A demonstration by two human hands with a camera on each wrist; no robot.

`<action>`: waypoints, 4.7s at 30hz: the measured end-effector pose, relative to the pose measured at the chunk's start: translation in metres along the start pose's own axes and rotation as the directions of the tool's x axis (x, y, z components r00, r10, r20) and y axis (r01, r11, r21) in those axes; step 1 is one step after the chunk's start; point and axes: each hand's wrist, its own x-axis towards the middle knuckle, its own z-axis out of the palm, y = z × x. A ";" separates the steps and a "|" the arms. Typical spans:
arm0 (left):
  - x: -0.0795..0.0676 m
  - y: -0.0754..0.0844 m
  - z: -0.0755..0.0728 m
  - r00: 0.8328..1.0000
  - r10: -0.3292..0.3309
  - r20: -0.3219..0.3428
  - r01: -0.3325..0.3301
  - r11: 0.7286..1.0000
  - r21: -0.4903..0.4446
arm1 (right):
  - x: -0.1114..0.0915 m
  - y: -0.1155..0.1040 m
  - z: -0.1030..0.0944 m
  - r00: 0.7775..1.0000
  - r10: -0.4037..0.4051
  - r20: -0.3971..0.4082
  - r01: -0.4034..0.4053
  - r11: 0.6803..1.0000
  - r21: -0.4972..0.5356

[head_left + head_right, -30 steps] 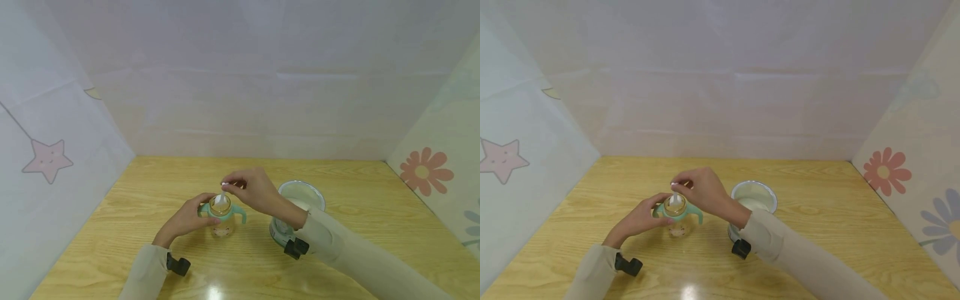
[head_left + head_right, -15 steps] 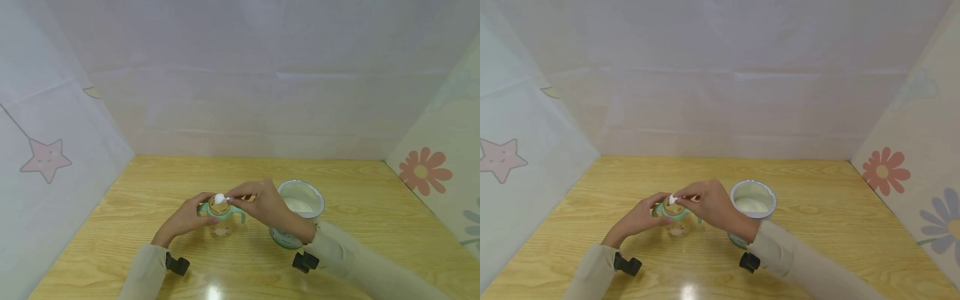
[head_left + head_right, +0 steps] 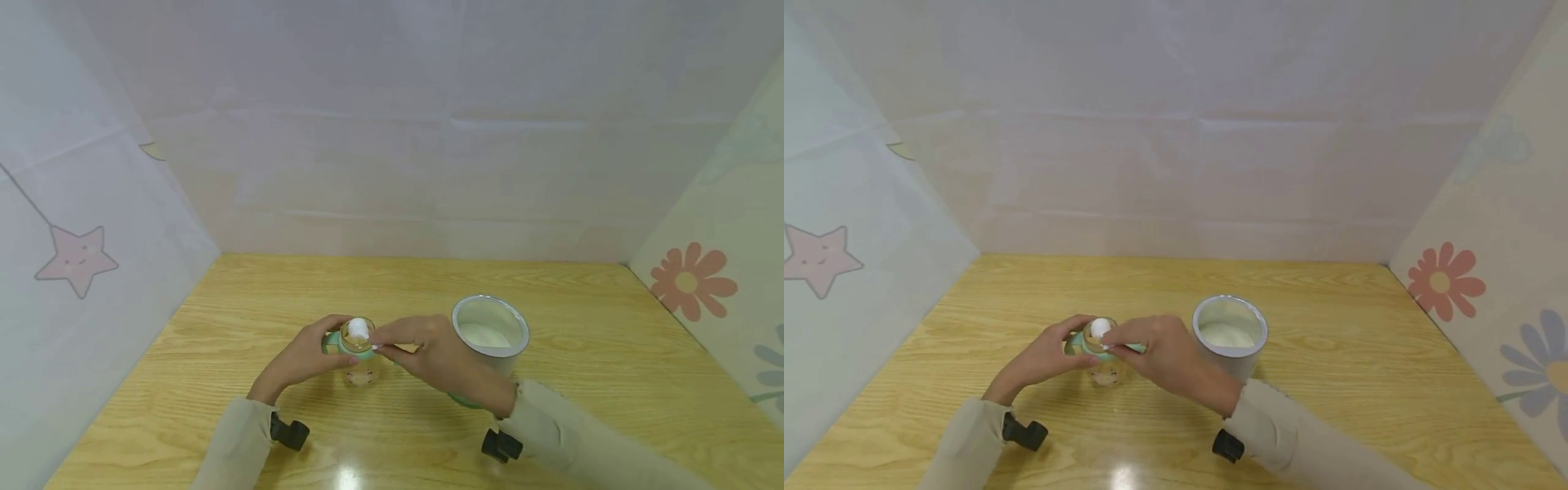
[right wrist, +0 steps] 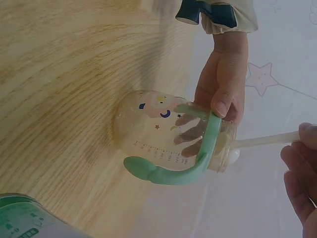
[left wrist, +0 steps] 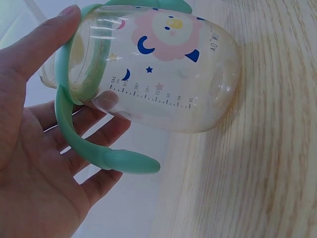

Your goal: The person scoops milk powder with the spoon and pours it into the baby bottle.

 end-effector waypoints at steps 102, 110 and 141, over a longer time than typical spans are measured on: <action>0.079 0.089 0.085 0.982 0.119 0.147 -0.135 0.986 0.097 | -0.060 0.014 -0.113 0.979 -0.016 -0.201 -0.064 0.919 -0.390; 0.083 0.083 0.099 0.974 0.166 0.151 -0.171 0.985 0.022 | -0.064 0.024 -0.111 0.981 0.025 -0.190 -0.107 0.895 -0.433; 0.084 0.081 0.109 0.972 0.181 0.152 -0.190 0.981 0.046 | -0.066 0.027 -0.103 0.943 0.292 -0.157 -0.332 0.842 -0.425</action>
